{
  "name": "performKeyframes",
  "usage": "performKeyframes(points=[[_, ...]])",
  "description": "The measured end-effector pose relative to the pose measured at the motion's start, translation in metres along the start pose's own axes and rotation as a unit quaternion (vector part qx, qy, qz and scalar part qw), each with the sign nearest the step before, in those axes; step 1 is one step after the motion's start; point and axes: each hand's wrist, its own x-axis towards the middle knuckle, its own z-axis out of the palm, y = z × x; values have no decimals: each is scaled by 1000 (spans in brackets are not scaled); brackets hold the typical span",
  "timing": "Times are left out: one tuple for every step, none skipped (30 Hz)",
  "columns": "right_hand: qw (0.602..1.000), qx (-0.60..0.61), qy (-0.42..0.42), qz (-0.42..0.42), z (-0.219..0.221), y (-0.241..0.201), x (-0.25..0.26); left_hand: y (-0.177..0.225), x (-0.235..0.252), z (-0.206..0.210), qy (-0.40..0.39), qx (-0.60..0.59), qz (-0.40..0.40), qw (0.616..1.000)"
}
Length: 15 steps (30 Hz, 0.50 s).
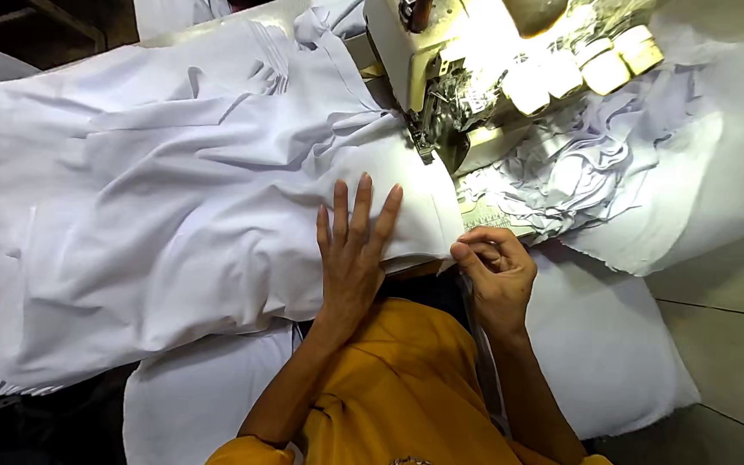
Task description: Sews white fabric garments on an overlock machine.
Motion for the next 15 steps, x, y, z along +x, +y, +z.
performKeyframes(points=[[1000, -5, 2, 3, 3, 1, 6, -5, 6, -3, -6, -11, 3, 1000], [1000, -12, 2, 4, 7, 1, 12, -10, 13, -6, -17, -28, 7, 999], [1000, -19, 1, 3, 11, 2, 19, -16, 21, -10, -31, -46, 9, 998], [1000, -20, -1, 1, 14, 3, 26, -22, 28, -14, -48, -64, 8, 997], [1000, -16, -3, -2, 18, 3, 33, -29, 36, -18, -65, -83, 6, 994], [1000, -10, -7, -5, 20, 3, 38, -35, 43, -22, -83, -96, 3, 992], [1000, -4, -8, -6, 23, 3, 42, -41, 49, -25, -103, -105, 2, 989], [1000, 0, -5, -8, 25, 3, 44, -47, 54, -28, -123, -116, 5, 986], [1000, 0, 2, -9, 26, 3, 46, -53, 59, -31, -142, -132, 5, 981], [1000, -2, 8, -9, 28, 2, 46, -60, 62, -34, -165, -150, 7, 975], [1000, -4, 13, -8, 29, 2, 46, -66, 66, -38, -184, -172, 9, 968], [1000, -4, 14, -5, 30, 2, 45, -72, 69, -42, -201, -195, 10, 960], [1000, -2, 12, -1, 30, 1, 44, -77, 71, -46, -216, -223, 7, 950], [1000, 2, 7, 5, 29, 1, 42, -82, 74, -50, -227, -256, 0, 940], [1000, -4, 1, 12, 29, 1, 40, -86, 77, -52, -237, -294, -15, 926]])
